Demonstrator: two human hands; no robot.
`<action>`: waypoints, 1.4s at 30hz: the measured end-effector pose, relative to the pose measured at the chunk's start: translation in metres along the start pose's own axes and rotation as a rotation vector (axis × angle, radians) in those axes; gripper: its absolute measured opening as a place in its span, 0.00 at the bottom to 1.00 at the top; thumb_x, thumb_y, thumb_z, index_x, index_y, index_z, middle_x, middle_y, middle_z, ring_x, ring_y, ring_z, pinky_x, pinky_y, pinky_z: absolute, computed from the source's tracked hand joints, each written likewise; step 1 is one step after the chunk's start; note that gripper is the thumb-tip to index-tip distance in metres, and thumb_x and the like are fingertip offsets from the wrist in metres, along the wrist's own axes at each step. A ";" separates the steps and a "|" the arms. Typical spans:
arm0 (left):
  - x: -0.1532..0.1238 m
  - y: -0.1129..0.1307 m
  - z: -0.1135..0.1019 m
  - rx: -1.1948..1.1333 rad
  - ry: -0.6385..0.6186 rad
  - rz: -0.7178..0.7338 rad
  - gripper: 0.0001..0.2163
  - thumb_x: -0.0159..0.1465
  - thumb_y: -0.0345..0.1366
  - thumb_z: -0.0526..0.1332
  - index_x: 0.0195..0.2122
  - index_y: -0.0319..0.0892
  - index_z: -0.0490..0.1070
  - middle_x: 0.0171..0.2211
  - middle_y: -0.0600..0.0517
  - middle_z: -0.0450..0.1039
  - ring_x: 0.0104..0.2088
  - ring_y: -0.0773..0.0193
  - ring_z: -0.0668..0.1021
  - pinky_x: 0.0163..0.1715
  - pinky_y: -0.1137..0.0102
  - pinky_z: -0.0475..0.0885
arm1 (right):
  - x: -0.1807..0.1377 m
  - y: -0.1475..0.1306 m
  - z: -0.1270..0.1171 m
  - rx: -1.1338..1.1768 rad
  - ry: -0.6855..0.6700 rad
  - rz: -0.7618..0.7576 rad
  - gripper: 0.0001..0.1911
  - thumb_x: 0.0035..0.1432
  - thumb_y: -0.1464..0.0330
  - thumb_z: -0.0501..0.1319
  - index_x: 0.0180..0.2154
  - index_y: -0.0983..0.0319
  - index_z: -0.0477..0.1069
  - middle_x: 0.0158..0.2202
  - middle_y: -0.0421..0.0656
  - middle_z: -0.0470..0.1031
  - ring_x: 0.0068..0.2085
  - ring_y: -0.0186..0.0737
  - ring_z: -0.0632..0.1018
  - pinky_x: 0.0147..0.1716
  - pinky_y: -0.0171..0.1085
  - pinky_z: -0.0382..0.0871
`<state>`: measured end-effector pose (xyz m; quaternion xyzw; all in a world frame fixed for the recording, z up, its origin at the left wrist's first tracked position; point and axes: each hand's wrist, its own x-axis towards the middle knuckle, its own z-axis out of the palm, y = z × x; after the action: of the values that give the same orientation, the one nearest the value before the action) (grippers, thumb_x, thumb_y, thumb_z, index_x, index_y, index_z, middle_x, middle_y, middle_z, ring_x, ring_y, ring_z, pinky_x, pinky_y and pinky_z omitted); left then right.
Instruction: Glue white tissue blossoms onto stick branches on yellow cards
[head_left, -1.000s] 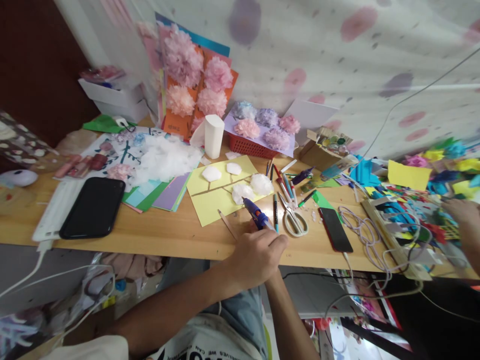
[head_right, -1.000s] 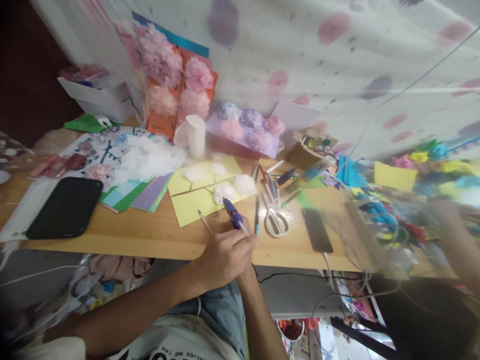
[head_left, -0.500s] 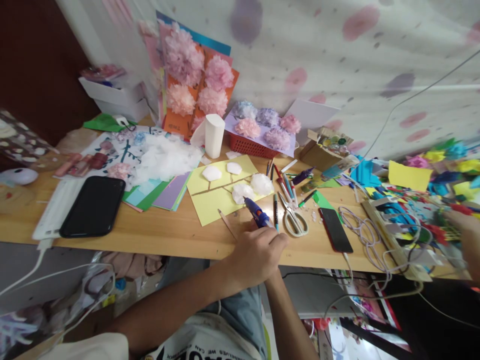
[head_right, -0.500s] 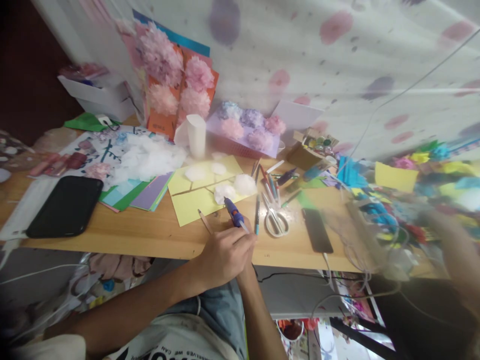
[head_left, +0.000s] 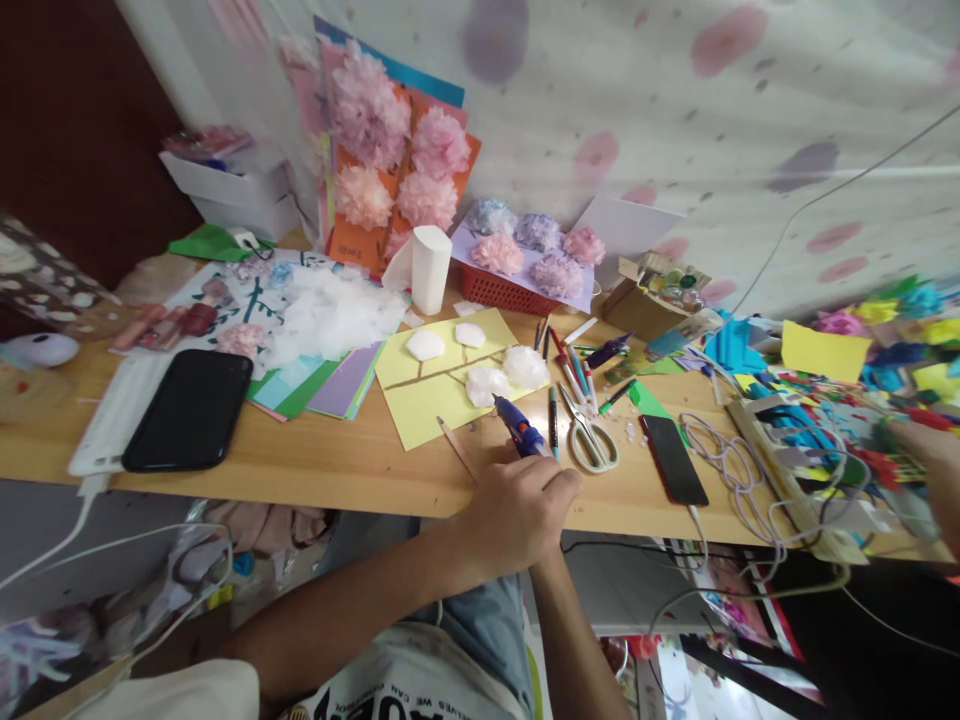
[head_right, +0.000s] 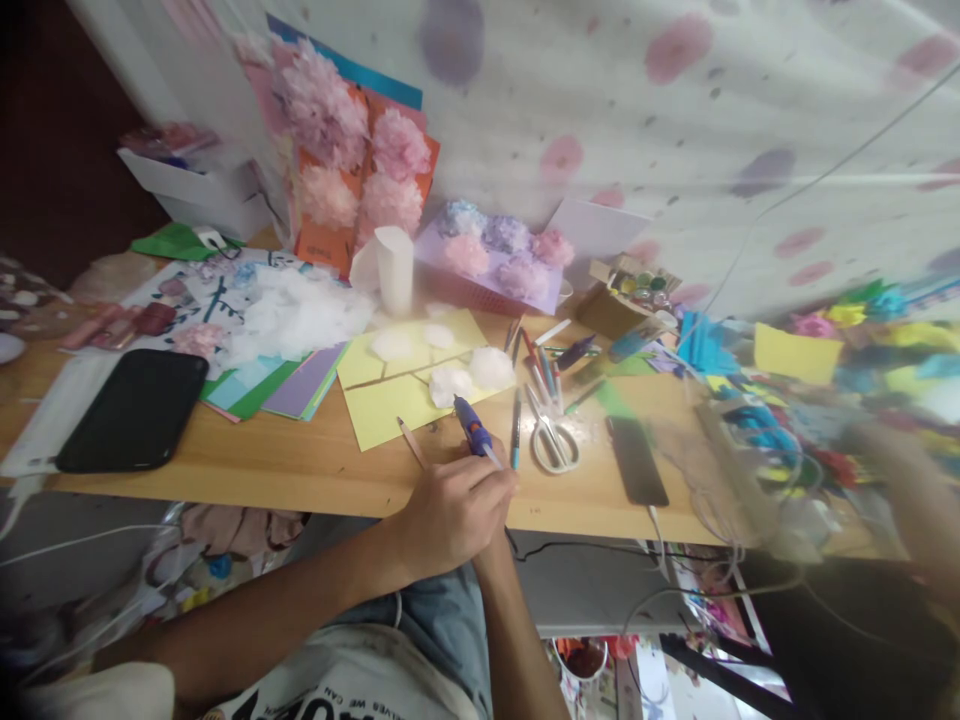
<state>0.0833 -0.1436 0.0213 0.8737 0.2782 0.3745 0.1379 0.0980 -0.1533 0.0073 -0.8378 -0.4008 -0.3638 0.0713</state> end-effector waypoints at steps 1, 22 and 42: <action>0.000 0.001 -0.001 0.000 -0.001 -0.003 0.09 0.70 0.28 0.52 0.35 0.41 0.69 0.30 0.52 0.72 0.33 0.63 0.77 0.30 0.69 0.71 | 0.001 0.000 -0.001 -0.031 0.007 -0.004 0.17 0.67 0.75 0.47 0.33 0.66 0.73 0.31 0.53 0.70 0.39 0.53 0.72 0.31 0.43 0.62; 0.001 -0.001 0.000 -0.021 -0.063 -0.024 0.10 0.71 0.28 0.50 0.37 0.41 0.70 0.31 0.51 0.72 0.35 0.62 0.76 0.33 0.68 0.72 | -0.001 -0.003 0.006 0.082 0.066 0.072 0.16 0.67 0.75 0.47 0.33 0.64 0.71 0.31 0.54 0.70 0.38 0.52 0.72 0.26 0.42 0.56; -0.002 -0.004 -0.001 -0.040 -0.035 -0.013 0.09 0.70 0.27 0.52 0.36 0.41 0.69 0.31 0.51 0.73 0.34 0.62 0.77 0.34 0.69 0.72 | -0.008 0.001 0.013 0.241 0.005 0.072 0.14 0.68 0.73 0.48 0.36 0.64 0.72 0.33 0.56 0.72 0.36 0.50 0.75 0.26 0.40 0.64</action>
<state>0.0802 -0.1416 0.0194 0.8755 0.2738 0.3635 0.1625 0.1027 -0.1537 -0.0067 -0.8361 -0.4110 -0.3126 0.1854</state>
